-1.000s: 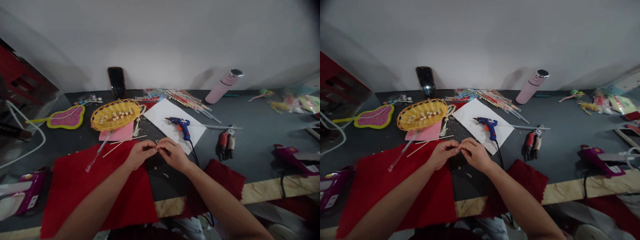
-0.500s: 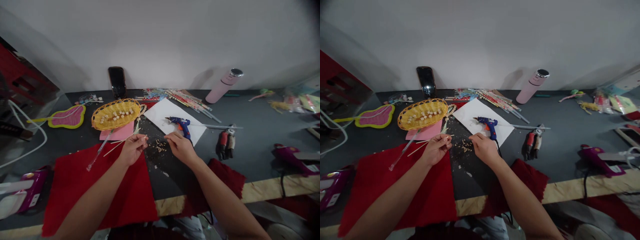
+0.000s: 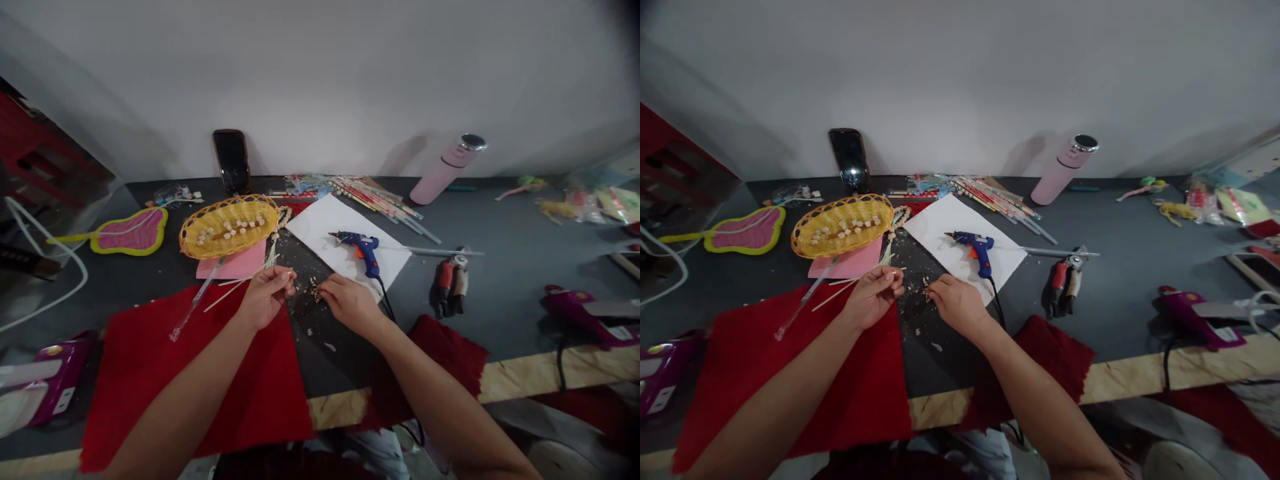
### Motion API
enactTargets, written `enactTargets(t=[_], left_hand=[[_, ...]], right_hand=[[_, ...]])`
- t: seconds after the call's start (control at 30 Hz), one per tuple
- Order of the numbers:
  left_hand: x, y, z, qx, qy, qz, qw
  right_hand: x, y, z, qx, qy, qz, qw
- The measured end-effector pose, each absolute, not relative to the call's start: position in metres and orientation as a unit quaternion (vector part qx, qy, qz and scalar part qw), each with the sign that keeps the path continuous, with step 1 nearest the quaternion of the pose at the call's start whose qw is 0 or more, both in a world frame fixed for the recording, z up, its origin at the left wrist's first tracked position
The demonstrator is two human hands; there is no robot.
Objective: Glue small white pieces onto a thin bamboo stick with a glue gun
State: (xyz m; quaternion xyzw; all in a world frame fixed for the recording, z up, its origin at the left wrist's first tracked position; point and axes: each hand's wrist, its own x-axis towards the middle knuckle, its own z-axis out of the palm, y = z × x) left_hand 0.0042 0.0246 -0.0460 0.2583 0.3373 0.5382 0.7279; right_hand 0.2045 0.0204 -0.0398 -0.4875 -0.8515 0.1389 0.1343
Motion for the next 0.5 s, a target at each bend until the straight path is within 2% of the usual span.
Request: enactTargets(t=[0.13, 0.27, 0.43, 0.5], left_hand=[[0.004, 0.025, -0.048, 0.264, 0.34, 0.532, 0.729], [0.004, 0.025, -0.048, 0.265, 0.341, 0.529, 0.73], [0.004, 0.025, -0.048, 0.273, 0.335, 0.529, 0.73], [0.004, 0.025, -0.048, 0.277, 0.338, 0.527, 0.729]], right_hand=[[0.204, 0.02, -0.039, -0.477, -0.845, 0.184, 0.155], [0.198, 0.019, -0.04, -0.464, -0.853, 0.181, 0.155], [0.195, 0.023, -0.049, -0.476, -0.834, 0.174, 0.217], [0.194, 0.024, -0.049, -0.493, -0.832, 0.154, 0.202]])
